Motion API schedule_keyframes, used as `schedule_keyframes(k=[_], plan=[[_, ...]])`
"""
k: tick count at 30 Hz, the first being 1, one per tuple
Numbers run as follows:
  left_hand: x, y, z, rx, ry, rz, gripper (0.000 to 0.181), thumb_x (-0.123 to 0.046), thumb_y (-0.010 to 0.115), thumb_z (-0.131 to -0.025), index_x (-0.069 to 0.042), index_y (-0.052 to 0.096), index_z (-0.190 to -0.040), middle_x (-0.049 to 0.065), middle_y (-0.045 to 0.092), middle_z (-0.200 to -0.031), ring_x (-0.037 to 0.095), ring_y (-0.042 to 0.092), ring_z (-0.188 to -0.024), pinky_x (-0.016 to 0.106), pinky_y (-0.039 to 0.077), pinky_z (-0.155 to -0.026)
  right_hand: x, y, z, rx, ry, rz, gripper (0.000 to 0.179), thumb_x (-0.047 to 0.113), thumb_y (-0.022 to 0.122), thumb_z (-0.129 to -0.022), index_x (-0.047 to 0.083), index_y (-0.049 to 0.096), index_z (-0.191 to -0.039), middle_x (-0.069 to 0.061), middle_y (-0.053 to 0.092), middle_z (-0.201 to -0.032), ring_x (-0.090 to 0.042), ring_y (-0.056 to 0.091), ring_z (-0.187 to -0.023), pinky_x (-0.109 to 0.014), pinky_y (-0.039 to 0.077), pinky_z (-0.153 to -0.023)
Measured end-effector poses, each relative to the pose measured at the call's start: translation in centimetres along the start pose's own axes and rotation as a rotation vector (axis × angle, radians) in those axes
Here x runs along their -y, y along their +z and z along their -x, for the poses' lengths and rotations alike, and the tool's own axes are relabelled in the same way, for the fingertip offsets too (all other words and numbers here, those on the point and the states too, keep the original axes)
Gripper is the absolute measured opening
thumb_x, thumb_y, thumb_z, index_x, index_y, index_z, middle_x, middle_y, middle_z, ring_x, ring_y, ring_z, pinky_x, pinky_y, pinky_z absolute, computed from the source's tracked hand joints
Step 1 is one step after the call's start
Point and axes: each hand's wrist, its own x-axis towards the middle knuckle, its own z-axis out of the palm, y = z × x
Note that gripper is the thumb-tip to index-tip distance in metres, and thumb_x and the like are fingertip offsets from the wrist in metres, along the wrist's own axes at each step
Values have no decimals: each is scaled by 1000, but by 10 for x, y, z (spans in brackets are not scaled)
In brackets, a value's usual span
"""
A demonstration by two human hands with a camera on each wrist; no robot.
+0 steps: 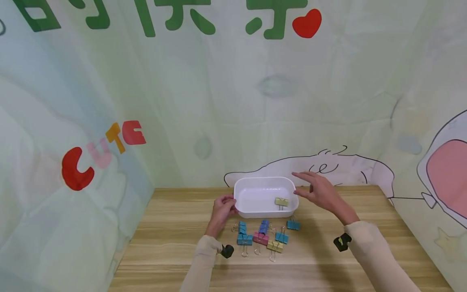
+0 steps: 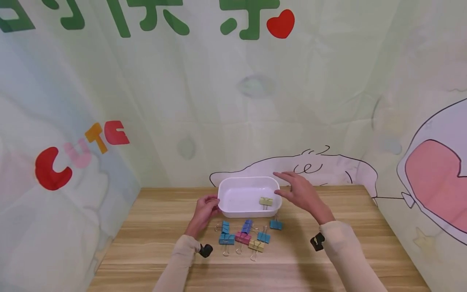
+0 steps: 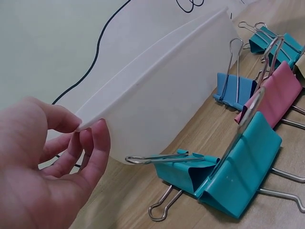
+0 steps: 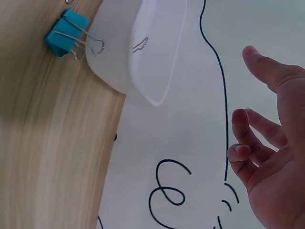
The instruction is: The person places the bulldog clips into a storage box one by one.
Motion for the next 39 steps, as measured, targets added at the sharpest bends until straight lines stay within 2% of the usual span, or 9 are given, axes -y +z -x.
schedule_keyframes(k=[8, 12, 18, 24, 30, 39], plan=[[-2, -1, 1, 23, -4, 8, 35, 2, 59, -101, 18, 51, -130, 33, 61, -114, 27, 66, -83, 38, 63, -77, -8, 11, 20, 17, 31, -58, 67, 31, 84, -89, 13, 58, -148, -22, 59, -139, -15, 56, -76, -26, 50, -56], [0, -1, 1, 5, 6, 8, 33, 0, 60, -101, 16, 53, -129, 30, 62, -113, 24, 66, -82, 33, 63, -74, -12, 22, 30, 9, 12, -102, 66, 29, 85, -88, 10, 59, -146, -21, 61, -136, -13, 55, -75, -25, 51, -55], [3, -1, 0, 7, 9, -8, 32, -2, 60, -102, 14, 55, -129, 31, 61, -116, 29, 67, -87, 33, 63, -77, -18, 38, 47, -12, -3, -129, 66, 22, 87, -86, 9, 60, -145, -20, 63, -134, -11, 56, -72, -25, 52, -59], [2, -1, 2, 10, 19, 3, 34, -3, 61, -102, 15, 54, -130, 32, 60, -118, 29, 67, -88, 35, 63, -77, -19, 53, 64, 21, 33, -172, 63, 21, 86, -88, 9, 61, -144, -21, 63, -131, -12, 56, -73, -25, 52, -61], [1, -1, 1, 4, 13, 9, 34, -2, 60, -102, 15, 54, -131, 32, 60, -118, 28, 66, -88, 33, 63, -77, -24, 69, 77, 50, 24, -220, 61, 15, 85, -88, 7, 61, -143, -21, 63, -128, -5, 54, -70, -23, 52, -59], [3, -2, -1, 1, 3, -5, 33, -4, 61, -102, 13, 55, -130, 30, 60, -118, 31, 66, -91, 34, 63, -79, -30, 92, 89, 23, -26, -190, 60, 14, 87, -84, 10, 65, -140, -17, 67, -122, -3, 55, -69, -24, 52, -61]])
